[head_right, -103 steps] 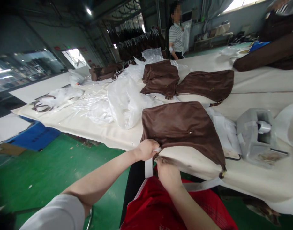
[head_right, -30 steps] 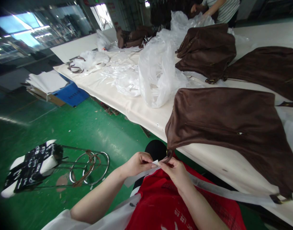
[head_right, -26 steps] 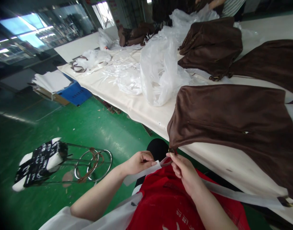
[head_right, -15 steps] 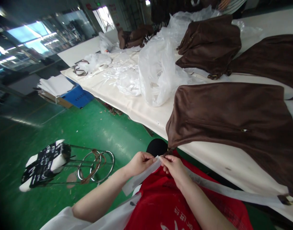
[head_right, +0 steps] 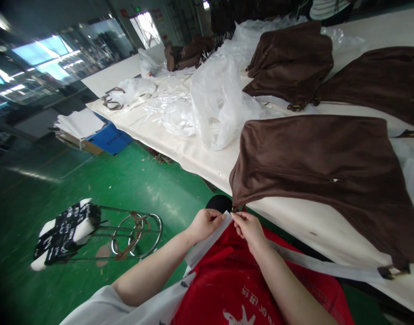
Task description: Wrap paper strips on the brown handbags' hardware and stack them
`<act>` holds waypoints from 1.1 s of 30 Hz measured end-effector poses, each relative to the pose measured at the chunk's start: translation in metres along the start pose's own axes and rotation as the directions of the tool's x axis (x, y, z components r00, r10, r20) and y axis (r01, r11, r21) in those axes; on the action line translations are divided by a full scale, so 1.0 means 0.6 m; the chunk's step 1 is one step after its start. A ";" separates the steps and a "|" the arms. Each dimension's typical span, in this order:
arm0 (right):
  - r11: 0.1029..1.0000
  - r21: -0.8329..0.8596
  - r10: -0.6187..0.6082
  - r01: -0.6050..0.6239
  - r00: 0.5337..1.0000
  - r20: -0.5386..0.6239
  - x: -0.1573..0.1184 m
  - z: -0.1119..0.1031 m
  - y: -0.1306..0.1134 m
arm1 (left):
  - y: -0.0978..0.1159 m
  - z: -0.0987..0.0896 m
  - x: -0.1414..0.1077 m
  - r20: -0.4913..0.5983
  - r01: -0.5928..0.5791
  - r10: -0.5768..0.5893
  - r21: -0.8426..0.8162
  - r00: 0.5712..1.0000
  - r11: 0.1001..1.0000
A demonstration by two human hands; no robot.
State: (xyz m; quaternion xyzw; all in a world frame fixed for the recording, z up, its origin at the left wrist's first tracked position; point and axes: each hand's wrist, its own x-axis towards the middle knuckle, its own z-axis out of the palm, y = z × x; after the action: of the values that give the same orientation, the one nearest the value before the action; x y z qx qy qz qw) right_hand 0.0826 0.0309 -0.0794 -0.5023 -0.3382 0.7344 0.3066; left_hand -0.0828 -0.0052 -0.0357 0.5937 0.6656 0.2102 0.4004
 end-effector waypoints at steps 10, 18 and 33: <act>0.999 0.022 -0.044 0.047 0.992 -0.120 0.009 -0.013 -0.016 | 0.011 0.012 0.024 -0.054 -0.029 0.031 0.046 0.998 0.999; 1.000 -0.013 0.005 -0.006 0.997 -0.074 0.013 -0.022 0.005 | 0.012 0.018 0.037 -0.088 0.025 -0.020 0.048 0.996 0.999; 0.976 0.211 0.025 -0.051 0.992 0.124 0.022 -0.018 0.004 | 0.012 0.036 0.055 -0.115 0.075 -0.078 -0.024 0.990 0.997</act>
State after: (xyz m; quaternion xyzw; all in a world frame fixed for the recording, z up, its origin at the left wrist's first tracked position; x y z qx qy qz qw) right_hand 0.0883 0.0421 -0.0911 -0.4274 -0.2655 0.8012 0.3239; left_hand -0.0608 0.0234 -0.0523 0.5505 0.7080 0.2353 0.3746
